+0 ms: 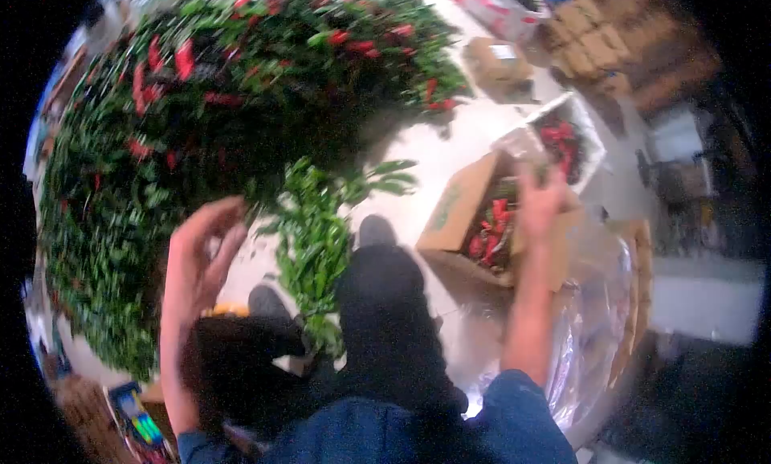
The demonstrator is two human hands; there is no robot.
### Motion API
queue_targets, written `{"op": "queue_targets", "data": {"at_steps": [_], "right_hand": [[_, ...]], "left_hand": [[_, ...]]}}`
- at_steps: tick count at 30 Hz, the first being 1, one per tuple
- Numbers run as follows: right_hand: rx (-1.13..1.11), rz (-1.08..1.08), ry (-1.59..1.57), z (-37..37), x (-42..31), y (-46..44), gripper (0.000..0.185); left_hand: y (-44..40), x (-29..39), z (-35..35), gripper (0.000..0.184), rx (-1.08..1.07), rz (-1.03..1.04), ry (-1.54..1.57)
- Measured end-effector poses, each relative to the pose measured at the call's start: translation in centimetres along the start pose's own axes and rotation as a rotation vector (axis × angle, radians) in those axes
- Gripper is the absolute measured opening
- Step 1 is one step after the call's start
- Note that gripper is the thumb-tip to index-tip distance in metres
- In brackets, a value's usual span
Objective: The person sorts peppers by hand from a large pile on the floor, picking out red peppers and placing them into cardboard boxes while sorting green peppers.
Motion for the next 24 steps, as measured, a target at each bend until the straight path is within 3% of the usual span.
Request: {"op": "queue_targets", "data": {"at_steps": [1, 3, 5, 6, 7, 9, 12, 14, 15, 17, 18, 19, 20, 22, 23, 24], "right_hand": [[0.061, 0.094, -0.008, -1.5, 0.8, -0.6, 0.048], [-0.065, 0.061, 0.079, -0.8, 6.1, -3.1, 0.053], [-0.612, 0.063, 0.678, 2.0, 6.2, -2.8, 0.056], [-0.723, 0.046, 0.814, 2.8, 3.3, -2.2, 0.059], [-0.673, 0.005, 0.741, 3.7, 3.1, -3.4, 0.055], [-0.599, -0.236, 0.424, 6.7, -4.9, -3.0, 0.05], [-1.153, -0.077, 0.113, 15.4, -14.0, 5.0, 0.056], [-1.487, 0.066, 0.144, 21.8, -15.9, 11.4, 0.066], [-1.507, 0.173, 0.153, 25.1, -14.3, 14.0, 0.069], [-1.479, 0.329, 0.323, 32.4, -7.5, 18.5, 0.06], [-1.411, 0.43, 0.196, 35.5, -4.1, 21.1, 0.058], [-1.352, 0.512, 0.249, 35.5, -4.1, 22.6, 0.062], [-1.178, 0.498, 0.242, 38.8, 2.0, 25.2, 0.066], [-1.028, 0.65, 0.252, 36.9, 2.7, 28.9, 0.067], [-1.019, 0.574, 0.255, 36.3, 1.8, 30.0, 0.089], [-0.905, 0.574, 0.335, 36.6, 3.2, 31.3, 0.097]], "left_hand": [[0.2, -0.7, -0.6, 0.031, 0.034, -0.046, 0.024], [0.8, -2.7, -1.4, 0.03, 0.092, -0.12, 0.125], [1.7, -3.9, -2.2, 0.031, 0.112, -0.128, 0.045], [2.2, -4.9, -2.3, 0.034, 0.117, -0.182, 0.027], [2.7, -5.6, -2.4, 0.036, 0.097, -0.234, -0.015], [3.8, -7.6, -2.1, 0.038, 0.106, -0.274, -0.061], [5.5, -14.8, 1.6, 0.05, 0.014, -0.557, 0.164], [8.0, -19.3, 6.5, 0.053, -0.054, -0.939, 0.469], [9.8, -22.5, 9.4, 0.055, -0.058, -1.105, 0.504], [12.6, -27.3, 12.9, 0.066, 0.003, -1.2, 0.327], [14.3, -28.5, 14.6, 0.069, 0.117, -1.261, 0.316], [16.8, -31.7, 18.2, 0.068, 0.153, -1.31, 0.36], [19.3, -33.8, 21.5, 0.069, 0.258, -1.345, 0.36], [22.6, -35.7, 24.8, 0.076, 0.204, -1.5, 0.423], [22.9, -35.4, 24.8, 0.078, 0.235, -1.535, 0.409], [23.1, -36.3, 25.7, 0.079, 0.266, -1.599, 0.528]]}}
Point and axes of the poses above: each hand's wrist, its own y-axis away from the middle knuckle, its own z-axis out of the palm, x = y × z, the point moved 7 cm from there along -y, towards the middle knuckle, and after that the axes turned 2 degrees about -y, right-handed, at the moved point
